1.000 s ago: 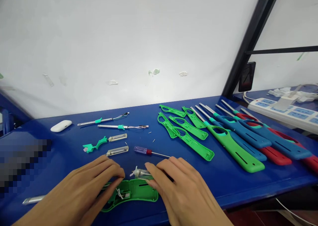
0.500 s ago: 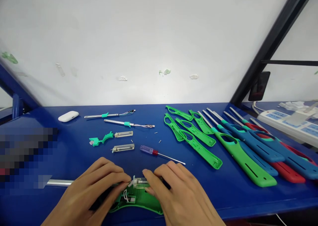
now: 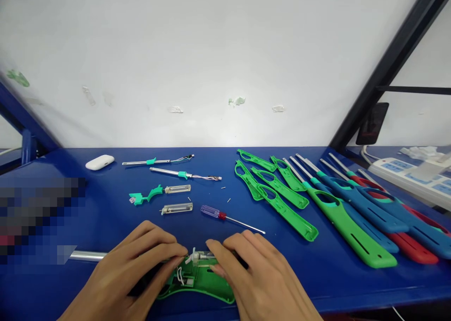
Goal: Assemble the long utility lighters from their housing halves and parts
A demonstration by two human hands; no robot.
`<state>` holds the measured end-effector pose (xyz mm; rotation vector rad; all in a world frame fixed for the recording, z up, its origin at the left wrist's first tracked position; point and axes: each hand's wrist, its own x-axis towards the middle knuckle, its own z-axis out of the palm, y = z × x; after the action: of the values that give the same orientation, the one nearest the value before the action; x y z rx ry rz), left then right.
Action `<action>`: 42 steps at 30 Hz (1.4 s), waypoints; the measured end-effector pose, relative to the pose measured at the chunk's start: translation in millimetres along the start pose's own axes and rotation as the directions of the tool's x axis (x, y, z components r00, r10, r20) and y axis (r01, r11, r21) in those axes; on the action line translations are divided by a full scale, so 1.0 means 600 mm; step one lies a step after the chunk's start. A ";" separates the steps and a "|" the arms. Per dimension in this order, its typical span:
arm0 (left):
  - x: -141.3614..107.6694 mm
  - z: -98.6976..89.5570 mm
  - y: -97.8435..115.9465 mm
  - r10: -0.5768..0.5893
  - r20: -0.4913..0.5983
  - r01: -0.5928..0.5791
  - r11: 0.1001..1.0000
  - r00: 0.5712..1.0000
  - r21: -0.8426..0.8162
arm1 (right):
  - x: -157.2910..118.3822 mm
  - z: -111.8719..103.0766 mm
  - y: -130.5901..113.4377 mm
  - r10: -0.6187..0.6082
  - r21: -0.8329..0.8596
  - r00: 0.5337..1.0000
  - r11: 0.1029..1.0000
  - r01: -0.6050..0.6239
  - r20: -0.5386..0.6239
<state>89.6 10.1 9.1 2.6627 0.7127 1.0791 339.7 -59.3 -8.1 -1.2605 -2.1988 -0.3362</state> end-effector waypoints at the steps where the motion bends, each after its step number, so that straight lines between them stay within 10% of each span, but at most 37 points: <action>1: 0.001 -0.001 -0.001 0.001 -0.004 -0.001 1.000 1.000 -0.002 | 0.000 0.000 -0.001 0.000 0.004 1.000 1.000 0.000 0.003; 42: -0.006 -0.011 0.002 0.081 0.032 -0.085 0.983 0.996 0.162 | 0.004 -0.008 -0.007 0.009 0.001 0.999 1.000 -0.009 -0.049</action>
<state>83.1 7.3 12.1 2.8628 0.7208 1.0476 337.0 -62.4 -2.4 -1.2483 -2.1507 -0.3587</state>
